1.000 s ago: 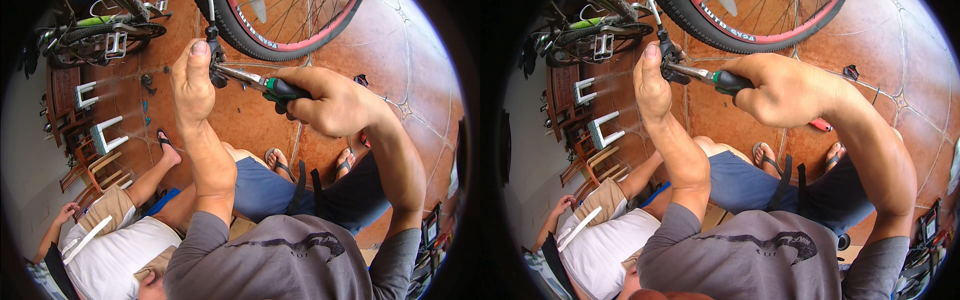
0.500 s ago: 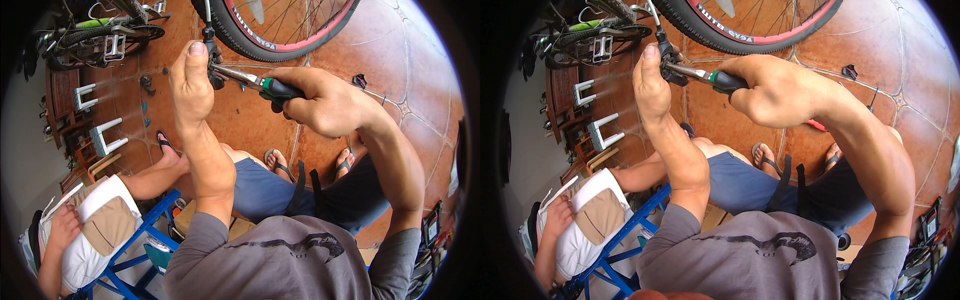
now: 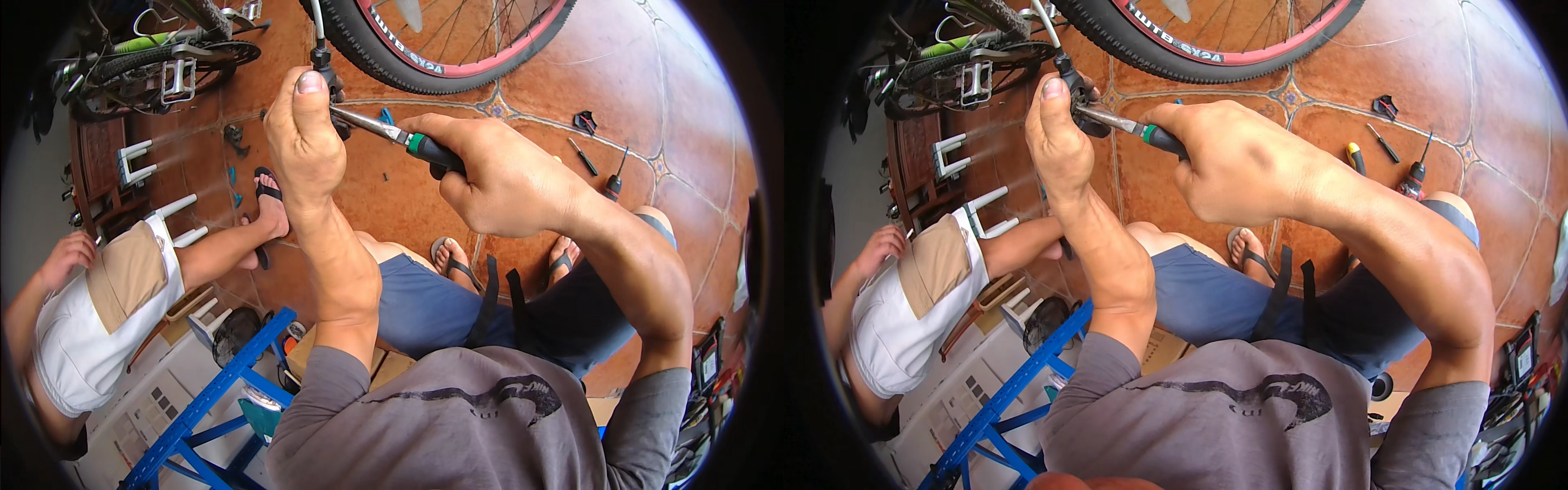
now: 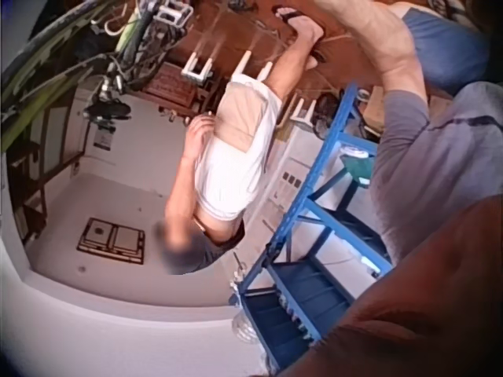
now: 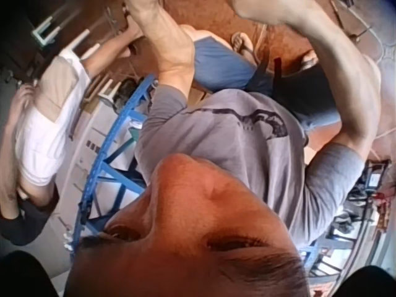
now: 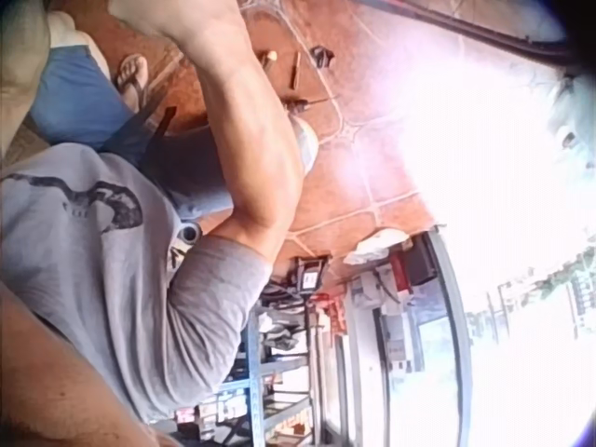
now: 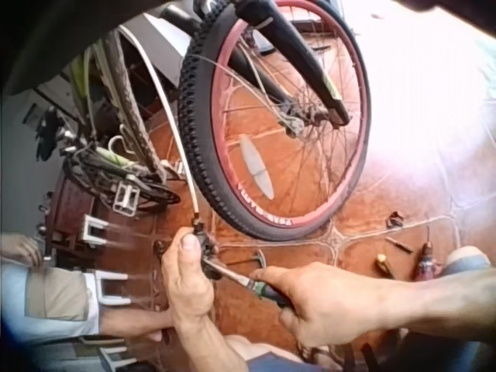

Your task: The person sits on the floor and disassembles a bicycle gear shifter using a cordless drill, screwdrivers, and pliers. They remove screws, separate the housing, and manipulate internal components while a child sits nearby.

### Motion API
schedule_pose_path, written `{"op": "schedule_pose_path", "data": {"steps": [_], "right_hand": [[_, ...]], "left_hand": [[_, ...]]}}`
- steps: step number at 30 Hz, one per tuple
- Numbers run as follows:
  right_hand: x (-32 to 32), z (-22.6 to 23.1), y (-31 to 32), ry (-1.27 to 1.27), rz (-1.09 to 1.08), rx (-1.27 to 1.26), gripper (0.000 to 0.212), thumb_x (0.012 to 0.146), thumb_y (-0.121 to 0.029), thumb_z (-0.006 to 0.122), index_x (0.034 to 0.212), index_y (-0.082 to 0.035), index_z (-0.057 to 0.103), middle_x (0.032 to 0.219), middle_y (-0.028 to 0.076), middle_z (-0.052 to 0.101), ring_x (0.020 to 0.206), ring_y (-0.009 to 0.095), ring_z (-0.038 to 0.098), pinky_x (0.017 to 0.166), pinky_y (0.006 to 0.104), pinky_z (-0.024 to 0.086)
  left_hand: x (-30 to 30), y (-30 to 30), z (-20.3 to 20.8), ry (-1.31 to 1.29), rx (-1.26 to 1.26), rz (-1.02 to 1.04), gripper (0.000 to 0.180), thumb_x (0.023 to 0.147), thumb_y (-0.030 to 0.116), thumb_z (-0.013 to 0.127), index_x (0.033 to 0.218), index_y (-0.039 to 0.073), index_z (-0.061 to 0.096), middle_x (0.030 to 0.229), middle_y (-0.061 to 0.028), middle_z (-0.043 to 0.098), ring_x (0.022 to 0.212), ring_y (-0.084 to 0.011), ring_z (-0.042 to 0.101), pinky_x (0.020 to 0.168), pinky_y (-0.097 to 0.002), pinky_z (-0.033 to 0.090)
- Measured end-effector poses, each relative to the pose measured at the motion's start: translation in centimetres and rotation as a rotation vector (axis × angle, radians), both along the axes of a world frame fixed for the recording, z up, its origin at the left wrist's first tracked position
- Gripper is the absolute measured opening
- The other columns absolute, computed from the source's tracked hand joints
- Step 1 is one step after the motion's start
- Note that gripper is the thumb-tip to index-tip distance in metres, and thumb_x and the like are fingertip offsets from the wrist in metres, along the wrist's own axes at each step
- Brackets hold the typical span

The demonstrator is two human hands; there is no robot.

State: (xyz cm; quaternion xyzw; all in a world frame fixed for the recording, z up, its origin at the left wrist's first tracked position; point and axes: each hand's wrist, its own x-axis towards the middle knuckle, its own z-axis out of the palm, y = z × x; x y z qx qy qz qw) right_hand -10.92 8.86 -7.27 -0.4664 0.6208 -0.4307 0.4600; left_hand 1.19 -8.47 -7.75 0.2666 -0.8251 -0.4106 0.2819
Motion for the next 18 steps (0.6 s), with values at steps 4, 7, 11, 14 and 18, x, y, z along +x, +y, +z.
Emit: {"op": "schedule_pose_path", "data": {"steps": [4, 7, 11, 14, 18], "right_hand": [[0.4, -0.9, 0.1, 0.062, -0.050, -0.080, 0.052, 0.073, 0.003, 0.048, 0.125, 0.003, 0.051, 0.076, 0.023, 0.059, 0.076, 0.039, 0.061, 0.071, 0.0428, 0.049], [0.5, -0.8, -0.1, 0.080, -0.028, -0.037, 0.052, 0.073, 0.003, 0.049, 0.125, 0.004, 0.051, 0.079, 0.025, 0.061, 0.080, 0.041, 0.062, 0.072, 0.0451, 0.049], [0.5, -0.9, 0.1, 0.130, -0.031, -0.059, 0.051, 0.072, 0.003, 0.050, 0.123, 0.005, 0.051, 0.081, 0.027, 0.062, 0.083, 0.042, 0.062, 0.072, 0.0475, 0.049], [0.6, -0.9, 0.4, 0.176, -0.044, -0.087, 0.051, 0.073, 0.003, 0.050, 0.123, 0.005, 0.051, 0.083, 0.027, 0.062, 0.085, 0.042, 0.062, 0.073, 0.0486, 0.048], [-0.5, -0.1, 1.1, 0.126, 0.004, -0.110, 0.051, 0.073, 0.003, 0.050, 0.124, 0.005, 0.050, 0.084, 0.027, 0.061, 0.084, 0.043, 0.060, 0.073, 0.0482, 0.048]], "left_hand": [[0.2, -0.2, -0.6, -0.014, -0.008, 0.010, 0.039, 0.100, 0.032, 0.043, 0.083, -0.001, 0.056, 0.063, 0.0000, 0.047, 0.059, -0.0096, 0.039, 0.052, -0.0283, 0.030], [0.3, 0.0, -0.6, -0.025, 0.013, 0.040, 0.040, 0.100, 0.032, 0.043, 0.084, -0.002, 0.057, 0.065, -0.0016, 0.051, 0.059, -0.0101, 0.042, 0.052, -0.0279, 0.033], [-0.1, 0.5, -0.3, -0.018, 0.053, 0.064, 0.042, 0.100, 0.033, 0.041, 0.085, -0.001, 0.058, 0.070, -0.0033, 0.056, 0.062, -0.0106, 0.047, 0.055, -0.0265, 0.038], [0.0, 0.4, -0.5, 0.007, 0.080, 0.045, 0.042, 0.100, 0.034, 0.040, 0.087, -0.001, 0.058, 0.073, -0.0043, 0.057, 0.063, -0.0121, 0.051, 0.056, -0.0260, 0.042], [-0.4, 1.1, -0.1, 0.144, 0.408, 0.065, 0.042, 0.101, 0.035, 0.038, 0.089, 0.000, 0.057, 0.076, -0.0083, 0.059, 0.064, -0.0174, 0.060, 0.055, -0.0274, 0.049]]}}
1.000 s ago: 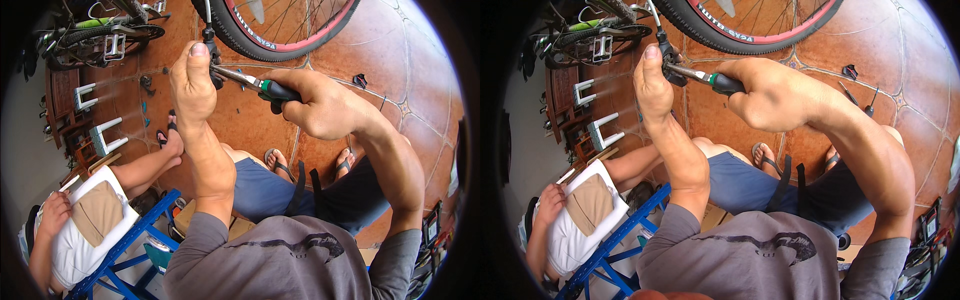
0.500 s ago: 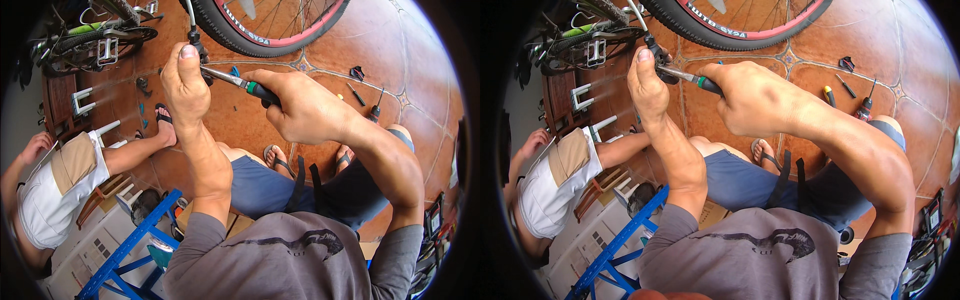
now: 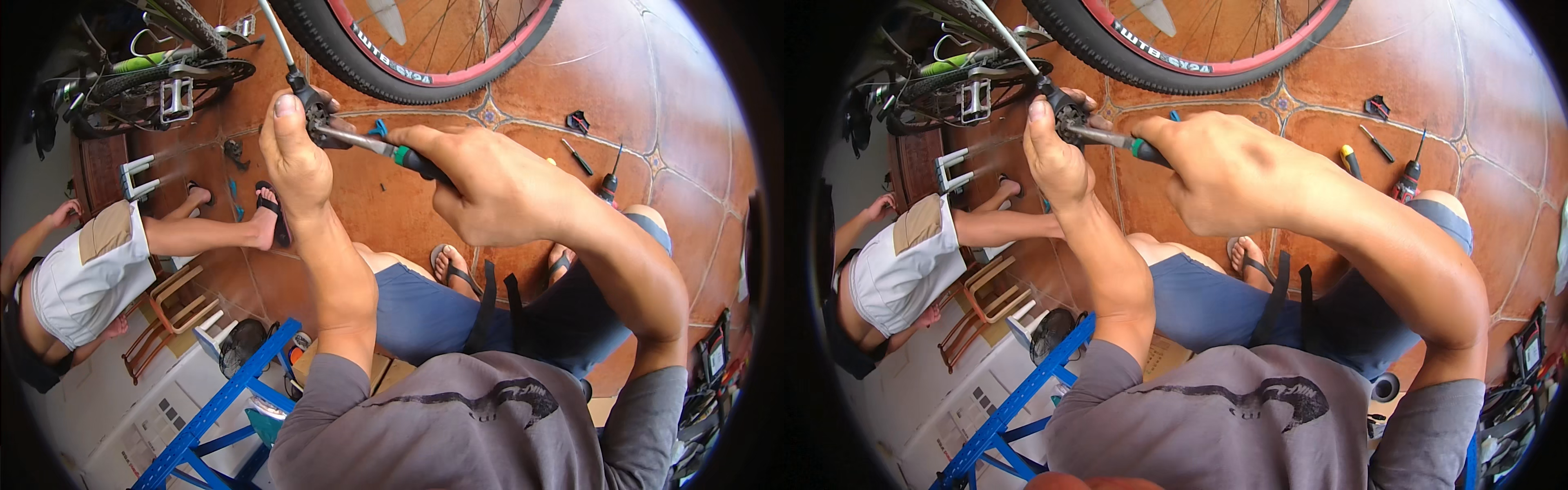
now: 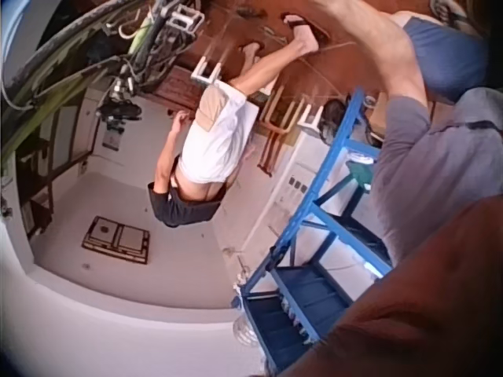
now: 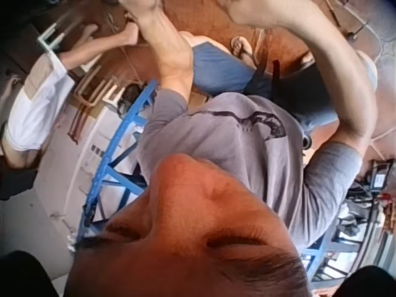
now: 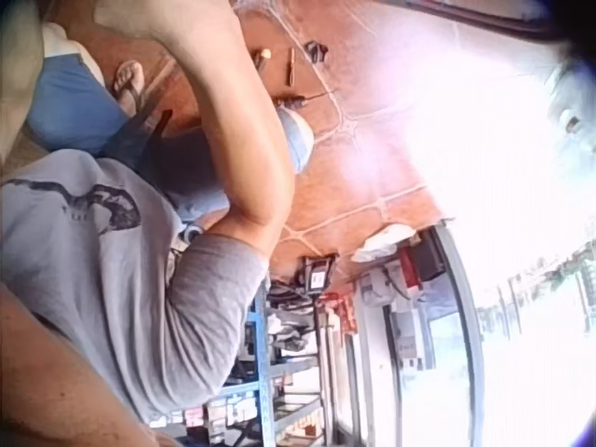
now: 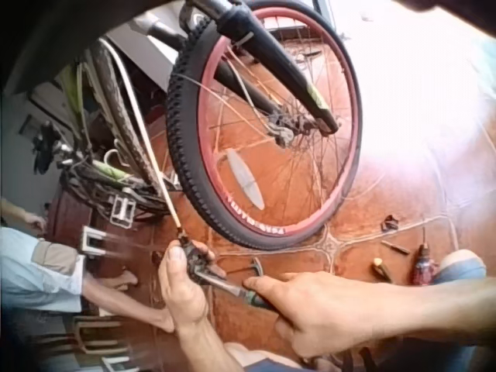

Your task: The person sits on the floor and disassembles a bicycle gear shifter using a cordless drill, screwdrivers, and pliers. They remove screws, separate the housing, and manipulate internal components while a child sits nearby.

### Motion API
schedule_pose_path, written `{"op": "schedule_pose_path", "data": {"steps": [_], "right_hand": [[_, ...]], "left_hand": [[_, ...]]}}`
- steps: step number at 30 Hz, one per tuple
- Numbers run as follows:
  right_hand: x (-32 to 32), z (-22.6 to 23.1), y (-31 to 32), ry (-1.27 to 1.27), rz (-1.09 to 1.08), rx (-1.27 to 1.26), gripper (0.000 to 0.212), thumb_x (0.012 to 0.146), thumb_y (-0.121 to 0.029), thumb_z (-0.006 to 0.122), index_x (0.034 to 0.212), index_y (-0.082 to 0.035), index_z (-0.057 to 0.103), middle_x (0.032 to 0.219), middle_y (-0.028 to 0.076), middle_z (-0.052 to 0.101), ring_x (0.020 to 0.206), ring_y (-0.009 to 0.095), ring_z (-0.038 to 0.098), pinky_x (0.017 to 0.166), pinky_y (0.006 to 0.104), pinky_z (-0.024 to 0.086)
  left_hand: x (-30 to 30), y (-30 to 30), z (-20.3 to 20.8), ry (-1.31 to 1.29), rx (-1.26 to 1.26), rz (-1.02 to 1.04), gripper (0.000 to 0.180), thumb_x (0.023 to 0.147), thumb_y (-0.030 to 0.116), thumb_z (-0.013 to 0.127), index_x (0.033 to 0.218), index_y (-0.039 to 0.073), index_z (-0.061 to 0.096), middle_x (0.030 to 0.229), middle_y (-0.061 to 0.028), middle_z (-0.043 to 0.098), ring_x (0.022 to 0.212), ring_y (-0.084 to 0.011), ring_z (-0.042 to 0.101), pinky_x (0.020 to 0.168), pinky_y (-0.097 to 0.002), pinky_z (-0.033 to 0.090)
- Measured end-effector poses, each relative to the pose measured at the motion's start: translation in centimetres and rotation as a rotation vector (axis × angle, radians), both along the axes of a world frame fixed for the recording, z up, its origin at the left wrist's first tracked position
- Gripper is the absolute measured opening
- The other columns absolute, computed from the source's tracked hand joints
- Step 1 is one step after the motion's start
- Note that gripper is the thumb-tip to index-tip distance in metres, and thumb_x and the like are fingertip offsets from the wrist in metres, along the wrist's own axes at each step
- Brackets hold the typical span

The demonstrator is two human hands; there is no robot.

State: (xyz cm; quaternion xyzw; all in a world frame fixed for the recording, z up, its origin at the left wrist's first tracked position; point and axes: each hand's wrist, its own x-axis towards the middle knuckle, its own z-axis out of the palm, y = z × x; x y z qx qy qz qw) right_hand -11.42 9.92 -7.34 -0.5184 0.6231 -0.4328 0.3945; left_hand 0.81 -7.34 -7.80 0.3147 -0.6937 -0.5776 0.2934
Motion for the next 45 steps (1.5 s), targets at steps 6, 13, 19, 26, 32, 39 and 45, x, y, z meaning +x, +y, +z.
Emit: {"op": "schedule_pose_path", "data": {"steps": [6, 13, 19, 26, 32, 39, 45], "right_hand": [[-4.7, -1.0, 3.4, -0.139, -0.024, 0.296, 0.039, 0.080, -0.007, 0.048, 0.118, 0.000, 0.055, 0.078, 0.020, 0.059, 0.080, 0.035, 0.061, 0.072, 0.0421, 0.047], [-7.2, -8.0, 4.1, 0.170, 0.006, 0.618, 0.023, 0.083, -0.018, 0.052, 0.096, 0.001, 0.058, 0.090, 0.026, 0.063, 0.091, 0.040, 0.061, 0.080, 0.0452, 0.046], [-6.7, -8.9, 4.3, 0.189, 0.032, 0.636, 0.032, 0.091, -0.029, 0.051, 0.099, 0.000, 0.061, 0.092, 0.027, 0.064, 0.091, 0.042, 0.062, 0.081, 0.0474, 0.047], [-6.5, -11.8, 4.9, 0.223, 0.009, 0.551, 0.031, 0.090, -0.023, 0.047, 0.107, 0.000, 0.058, 0.092, 0.027, 0.064, 0.091, 0.040, 0.062, 0.081, 0.0472, 0.047], [-2.9, -22.4, 7.1, 0.422, -0.117, 0.717, 0.049, 0.080, -0.027, 0.062, 0.121, -0.003, 0.052, 0.109, 0.025, 0.062, 0.106, 0.042, 0.057, 0.092, 0.0461, 0.046], [3.5, -31.1, 7.5, 0.463, -0.434, 0.818, 0.051, 0.076, -0.022, 0.067, 0.123, -0.011, 0.051, 0.117, 0.022, 0.055, 0.108, 0.043, 0.053, 0.090, 0.0524, 0.044], [5.9, -34.3, 7.4, 0.505, -0.544, 0.800, 0.044, 0.077, -0.017, 0.065, 0.118, -0.008, 0.051, 0.114, 0.019, 0.051, 0.109, 0.040, 0.050, 0.089, 0.0508, 0.044]], "left_hand": [[0.5, -1.2, -0.1, 0.305, 0.541, -0.105, 0.057, 0.098, 0.052, 0.039, 0.095, -0.002, 0.057, 0.086, -0.0142, 0.061, 0.063, -0.0259, 0.065, 0.059, -0.0370, 0.056], [-0.5, -0.3, 1.2, 0.402, 0.801, -0.292, 0.062, 0.096, 0.058, 0.037, 0.094, -0.001, 0.057, 0.086, -0.0130, 0.061, 0.062, -0.0255, 0.066, 0.062, -0.0421, 0.056], [-1.4, 0.7, 1.5, 0.436, 0.942, -0.360, 0.064, 0.096, 0.060, 0.036, 0.096, -0.001, 0.057, 0.087, -0.0129, 0.061, 0.063, -0.0240, 0.065, 0.064, -0.0432, 0.057], [-1.9, 1.9, 1.6, 0.459, 0.989, -0.341, 0.059, 0.097, 0.057, 0.035, 0.101, 0.002, 0.057, 0.092, -0.0120, 0.059, 0.068, -0.0263, 0.064, 0.068, -0.0465, 0.054], [-2.8, 3.2, 1.2, 0.515, 1.030, -0.347, 0.057, 0.098, 0.054, 0.035, 0.103, 0.002, 0.058, 0.096, -0.0131, 0.059, 0.074, -0.0290, 0.065, 0.074, -0.0514, 0.053], [-2.5, 3.6, 1.1, 0.622, 1.117, -0.408, 0.057, 0.093, 0.048, 0.040, 0.112, -0.002, 0.057, 0.103, -0.0165, 0.059, 0.080, -0.0336, 0.067, 0.078, -0.0549, 0.051], [-1.9, 4.1, 1.1, 0.677, 1.161, -0.422, 0.052, 0.091, 0.042, 0.043, 0.115, -0.002, 0.056, 0.106, -0.0182, 0.059, 0.086, -0.0368, 0.065, 0.081, -0.0567, 0.051]]}}
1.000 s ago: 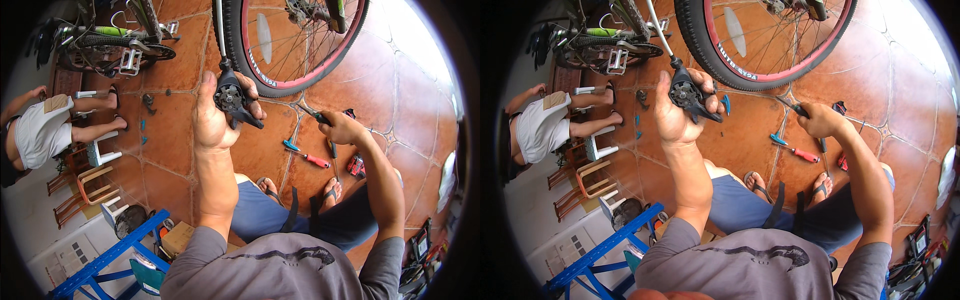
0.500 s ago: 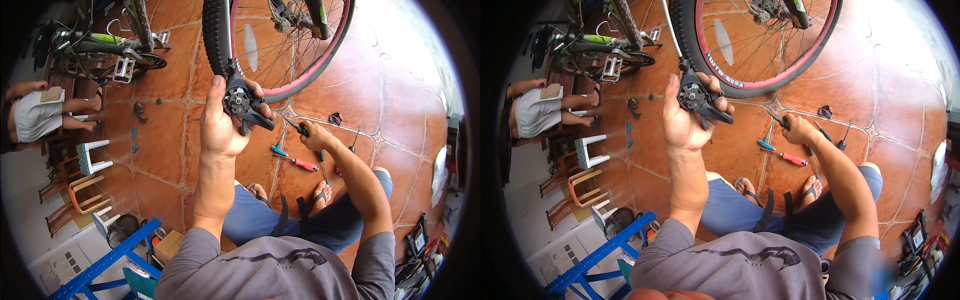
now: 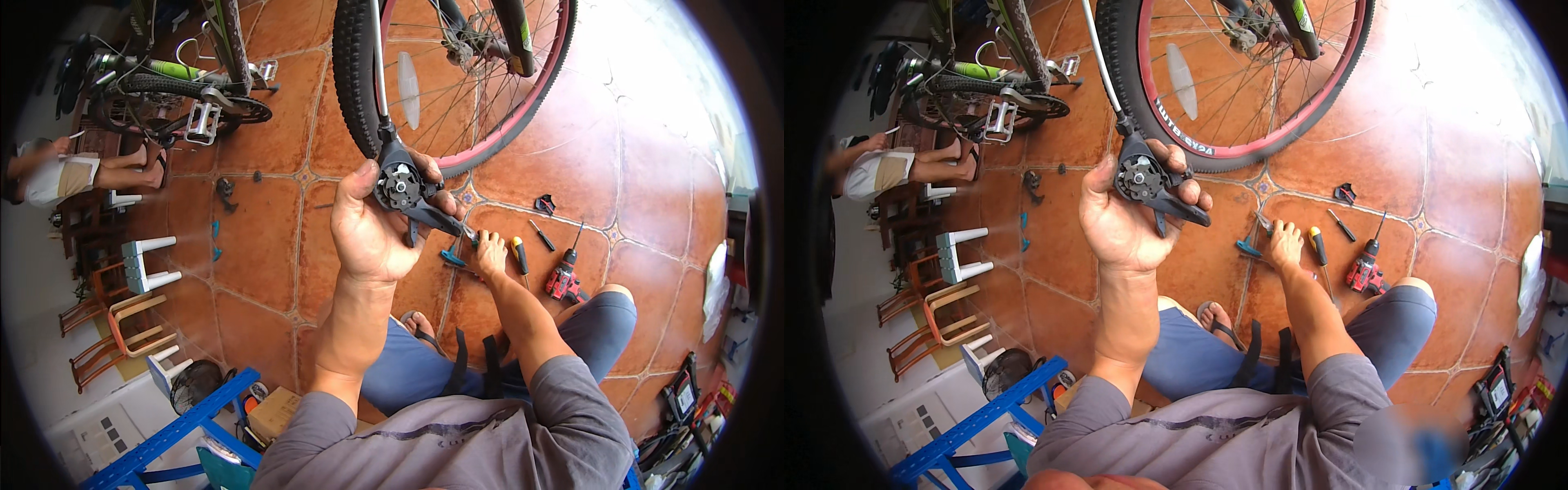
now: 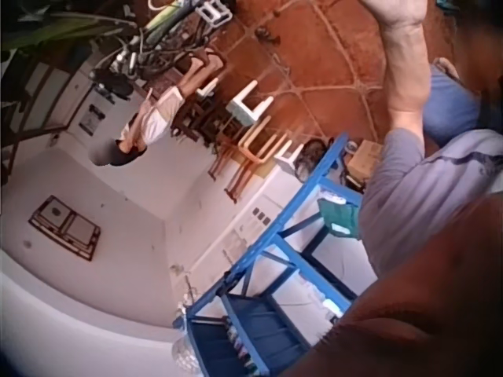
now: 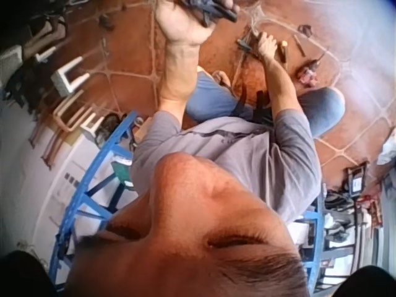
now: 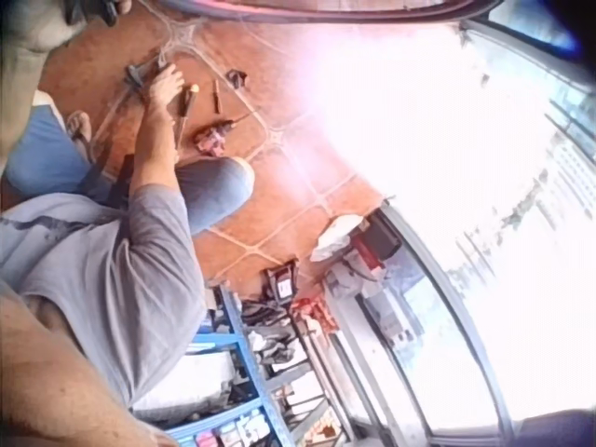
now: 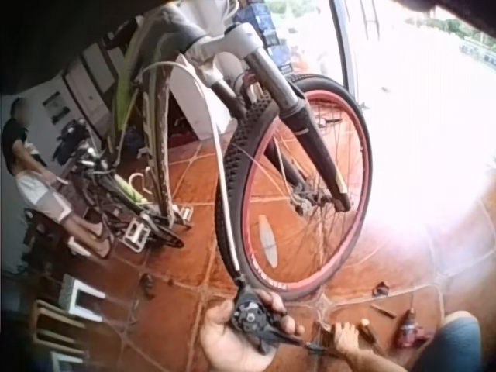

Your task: The person sits on the floor and disassembles a bicycle gear shifter using a cordless drill, screwdrivers, and pliers. They remove screws, separate the housing, and manipulate internal components while a child sits nearby.

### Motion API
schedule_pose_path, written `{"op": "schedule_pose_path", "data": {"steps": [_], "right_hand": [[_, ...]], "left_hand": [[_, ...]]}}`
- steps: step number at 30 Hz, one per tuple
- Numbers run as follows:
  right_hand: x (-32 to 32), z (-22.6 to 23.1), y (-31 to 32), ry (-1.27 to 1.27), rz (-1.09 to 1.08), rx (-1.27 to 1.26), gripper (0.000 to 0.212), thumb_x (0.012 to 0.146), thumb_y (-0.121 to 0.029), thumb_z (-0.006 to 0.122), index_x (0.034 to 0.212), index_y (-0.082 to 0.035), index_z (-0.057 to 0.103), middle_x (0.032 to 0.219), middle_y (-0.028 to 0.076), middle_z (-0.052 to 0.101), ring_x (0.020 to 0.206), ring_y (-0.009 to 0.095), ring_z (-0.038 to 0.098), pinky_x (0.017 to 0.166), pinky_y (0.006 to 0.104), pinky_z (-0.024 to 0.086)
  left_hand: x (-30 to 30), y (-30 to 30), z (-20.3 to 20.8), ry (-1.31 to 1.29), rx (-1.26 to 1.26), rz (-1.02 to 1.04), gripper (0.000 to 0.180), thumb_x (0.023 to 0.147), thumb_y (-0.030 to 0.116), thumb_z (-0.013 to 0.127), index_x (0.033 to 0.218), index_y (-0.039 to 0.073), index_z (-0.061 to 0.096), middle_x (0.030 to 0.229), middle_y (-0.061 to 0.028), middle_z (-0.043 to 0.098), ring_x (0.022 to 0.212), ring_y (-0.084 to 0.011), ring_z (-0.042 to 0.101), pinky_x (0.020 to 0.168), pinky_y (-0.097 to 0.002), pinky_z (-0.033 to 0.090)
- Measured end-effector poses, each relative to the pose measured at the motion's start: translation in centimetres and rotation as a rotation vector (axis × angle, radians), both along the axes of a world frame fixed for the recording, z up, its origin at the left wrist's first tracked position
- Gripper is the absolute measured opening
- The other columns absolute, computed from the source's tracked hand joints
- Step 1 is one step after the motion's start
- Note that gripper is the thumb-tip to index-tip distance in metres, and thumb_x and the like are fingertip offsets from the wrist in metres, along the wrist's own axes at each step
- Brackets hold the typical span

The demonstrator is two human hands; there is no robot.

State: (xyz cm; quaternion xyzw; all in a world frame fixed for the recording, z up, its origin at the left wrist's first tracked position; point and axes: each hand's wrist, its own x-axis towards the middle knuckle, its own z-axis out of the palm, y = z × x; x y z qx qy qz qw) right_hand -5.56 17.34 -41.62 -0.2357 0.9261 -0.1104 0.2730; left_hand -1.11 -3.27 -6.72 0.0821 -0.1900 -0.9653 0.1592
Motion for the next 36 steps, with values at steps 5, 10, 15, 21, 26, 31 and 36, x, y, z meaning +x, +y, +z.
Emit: {"op": "schedule_pose_path", "data": {"steps": [5, 10, 15, 21, 26, 31, 36], "right_hand": [[0.1, -0.4, 0.8, 0.053, 0.038, 0.024, 0.041, 0.077, -0.016, 0.061, 0.116, -0.010, 0.051, 0.112, 0.018, 0.050, 0.107, 0.039, 0.049, 0.090, 0.0498, 0.043], [-1.2, 0.1, 1.4, 0.106, 0.086, 0.041, 0.032, 0.085, -0.014, 0.055, 0.117, -0.013, 0.052, 0.117, 0.015, 0.051, 0.110, 0.036, 0.050, 0.092, 0.0489, 0.044], [-9.4, 10.0, -3.8, -0.104, 0.212, -0.243, 0.046, 0.079, -0.023, 0.065, 0.120, -0.005, 0.056, 0.120, 0.026, 0.055, 0.112, 0.043, 0.054, 0.094, 0.0465, 0.047], [-12.9, 26.9, -6.1, -0.251, 0.110, -0.737, 0.034, 0.083, -0.018, 0.061, 0.111, 0.001, 0.060, 0.098, 0.022, 0.067, 0.093, 0.034, 0.066, 0.083, 0.0396, 0.052], [-10.8, 28.7, -4.6, -0.335, 0.084, -0.846, 0.029, 0.085, -0.014, 0.062, 0.109, 0.003, 0.061, 0.094, 0.019, 0.067, 0.088, 0.027, 0.066, 0.081, 0.0355, 0.052], [-10.3, 30.1, -5.0, -0.334, 0.153, -0.788, 0.029, 0.087, -0.012, 0.062, 0.111, 0.004, 0.061, 0.096, 0.018, 0.065, 0.086, 0.024, 0.067, 0.077, 0.0342, 0.053], [-10.7, 30.3, -4.7, -0.272, 0.197, -0.874, 0.027, 0.087, -0.012, 0.062, 0.111, 0.003, 0.061, 0.097, 0.018, 0.065, 0.086, 0.025, 0.066, 0.076, 0.0345, 0.053]], "left_hand": [[0.5, 0.3, 0.5, -0.040, 0.020, 0.058, 0.050, 0.095, 0.042, 0.042, 0.117, -0.001, 0.054, 0.106, -0.0185, 0.060, 0.086, -0.0367, 0.065, 0.083, -0.0573, 0.051], [-0.5, 0.8, 0.4, -0.054, 0.022, 0.079, 0.050, 0.097, 0.042, 0.041, 0.118, -0.001, 0.053, 0.107, -0.0175, 0.060, 0.088, -0.0356, 0.064, 0.085, -0.0569, 0.050], [-0.9, 1.5, 1.1, -0.056, 0.014, 0.080, 0.050, 0.097, 0.042, 0.042, 0.117, -0.002, 0.054, 0.108, -0.0158, 0.061, 0.090, -0.0346, 0.064, 0.087, -0.0564, 0.050], [-1.1, 1.8, 1.0, -0.076, -0.058, 0.152, 0.048, 0.097, 0.041, 0.043, 0.116, -0.001, 0.054, 0.107, -0.0153, 0.062, 0.090, -0.0334, 0.065, 0.089, -0.0548, 0.050], [-1.6, 2.1, 0.2, -0.064, -0.132, 0.213, 0.048, 0.097, 0.041, 0.043, 0.117, -0.001, 0.053, 0.106, -0.0153, 0.062, 0.092, -0.0333, 0.065, 0.091, -0.0535, 0.049], [-1.4, 2.1, 0.1, -0.042, -0.158, 0.222, 0.049, 0.097, 0.041, 0.043, 0.118, -0.002, 0.052, 0.106, -0.0155, 0.062, 0.093, -0.0337, 0.064, 0.093, -0.0534, 0.048], [-1.5, 2.1, -0.1, -0.029, -0.157, 0.232, 0.050, 0.097, 0.042, 0.043, 0.118, -0.002, 0.052, 0.107, -0.0157, 0.062, 0.095, -0.0343, 0.064, 0.093, -0.0536, 0.047]]}}
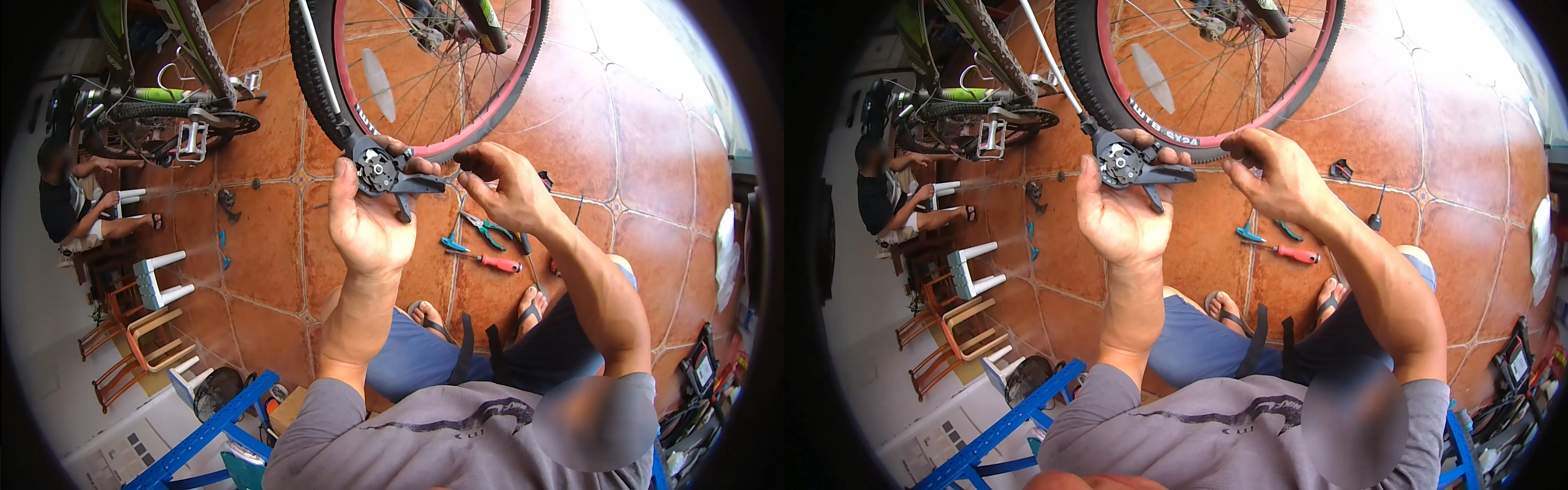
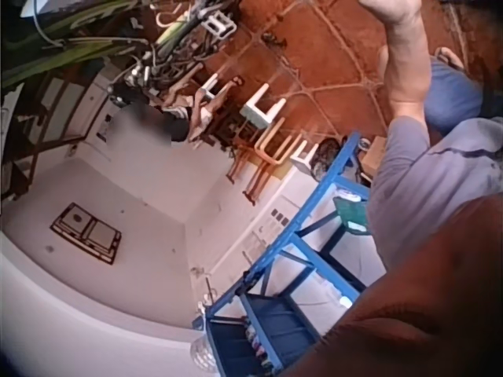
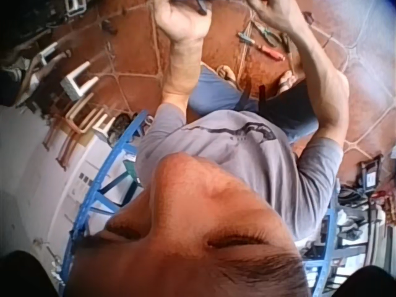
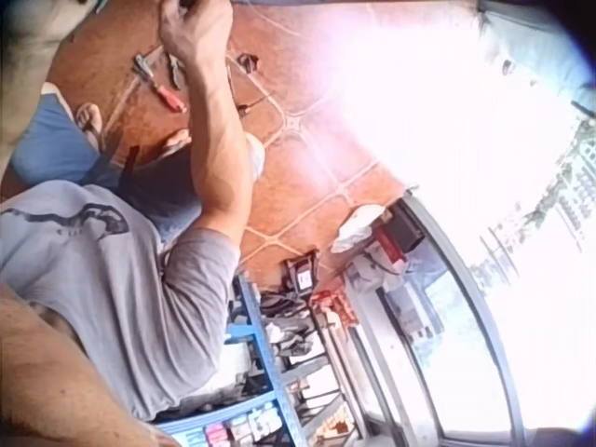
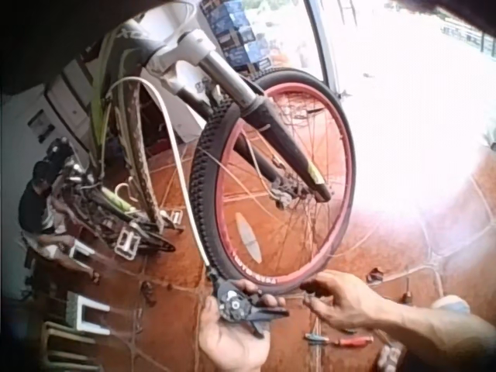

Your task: The person sits on the floor and disassembles a bicycle gear shifter using a cordless drill, screwdrivers, and pliers. They remove screws, separate the housing, and manipulate internal components while a child sits nearby.

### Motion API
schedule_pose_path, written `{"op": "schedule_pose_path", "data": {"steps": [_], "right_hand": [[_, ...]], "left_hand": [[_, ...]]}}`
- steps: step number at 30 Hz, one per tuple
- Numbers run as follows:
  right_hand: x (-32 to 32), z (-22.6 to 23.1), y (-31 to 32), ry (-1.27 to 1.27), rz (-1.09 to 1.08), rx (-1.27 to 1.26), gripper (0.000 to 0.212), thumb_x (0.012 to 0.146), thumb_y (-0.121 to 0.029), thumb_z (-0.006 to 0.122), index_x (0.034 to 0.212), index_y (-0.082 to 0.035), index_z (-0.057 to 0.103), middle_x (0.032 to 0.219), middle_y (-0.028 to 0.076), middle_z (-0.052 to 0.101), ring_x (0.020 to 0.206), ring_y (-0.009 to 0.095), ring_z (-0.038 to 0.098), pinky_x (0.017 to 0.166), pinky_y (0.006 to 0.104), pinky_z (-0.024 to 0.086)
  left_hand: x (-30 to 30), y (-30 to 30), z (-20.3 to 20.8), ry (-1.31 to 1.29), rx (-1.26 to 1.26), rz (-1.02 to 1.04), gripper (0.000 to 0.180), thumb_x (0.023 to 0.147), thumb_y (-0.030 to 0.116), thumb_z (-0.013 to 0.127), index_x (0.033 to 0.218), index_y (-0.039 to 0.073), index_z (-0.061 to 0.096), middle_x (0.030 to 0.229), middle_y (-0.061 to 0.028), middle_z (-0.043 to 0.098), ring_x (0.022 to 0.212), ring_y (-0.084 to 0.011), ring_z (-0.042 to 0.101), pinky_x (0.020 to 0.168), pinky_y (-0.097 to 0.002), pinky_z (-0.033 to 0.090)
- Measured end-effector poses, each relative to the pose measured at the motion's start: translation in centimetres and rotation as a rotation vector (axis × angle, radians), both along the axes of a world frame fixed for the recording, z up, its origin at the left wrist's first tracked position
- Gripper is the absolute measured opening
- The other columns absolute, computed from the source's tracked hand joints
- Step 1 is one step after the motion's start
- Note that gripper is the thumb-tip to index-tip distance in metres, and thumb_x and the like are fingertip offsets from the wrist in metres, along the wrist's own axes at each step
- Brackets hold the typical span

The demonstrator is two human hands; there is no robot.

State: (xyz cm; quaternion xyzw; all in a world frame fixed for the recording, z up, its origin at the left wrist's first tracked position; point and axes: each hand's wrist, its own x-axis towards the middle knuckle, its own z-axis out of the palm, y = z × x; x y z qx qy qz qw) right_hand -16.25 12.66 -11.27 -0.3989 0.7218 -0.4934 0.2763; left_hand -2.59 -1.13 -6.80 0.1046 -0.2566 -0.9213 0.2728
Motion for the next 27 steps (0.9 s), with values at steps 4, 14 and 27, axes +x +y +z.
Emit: {"op": "schedule_pose_path", "data": {"steps": [4, 14, 27], "right_hand": [[-0.4, 0.1, 0.1, 0.023, -0.012, 0.002, 0.027, 0.088, -0.011, 0.061, 0.112, 0.002, 0.060, 0.098, 0.017, 0.065, 0.087, 0.025, 0.066, 0.077, 0.0343, 0.053], [0.3, 0.9, -0.5, 0.078, -0.119, -0.332, 0.027, 0.082, -0.012, 0.067, 0.105, 0.002, 0.063, 0.090, 0.014, 0.062, 0.080, 0.026, 0.064, 0.075, 0.0338, 0.052], [2.1, 3.2, -2.9, 0.069, 0.038, -0.320, 0.039, 0.075, -0.015, 0.074, 0.107, 0.001, 0.059, 0.096, 0.017, 0.061, 0.087, 0.033, 0.064, 0.075, 0.0392, 0.053]], "left_hand": [[0.1, 0.0, 0.1, -0.005, 0.015, 0.013, 0.050, 0.097, 0.042, 0.043, 0.118, -0.002, 0.052, 0.107, -0.0154, 0.062, 0.094, -0.0343, 0.063, 0.095, -0.0543, 0.046], [-0.4, 0.4, 0.3, -0.086, 0.003, 0.048, 0.046, 0.098, 0.040, 0.045, 0.118, -0.002, 0.049, 0.104, -0.0144, 0.060, 0.091, -0.0338, 0.064, 0.084, -0.0467, 0.052], [-1.1, 0.4, -1.2, -0.308, -0.216, 0.151, 0.065, 0.092, 0.052, 0.057, 0.130, 0.001, 0.044, 0.120, -0.0116, 0.052, 0.111, -0.0240, 0.054, 0.093, -0.0388, 0.047]]}}
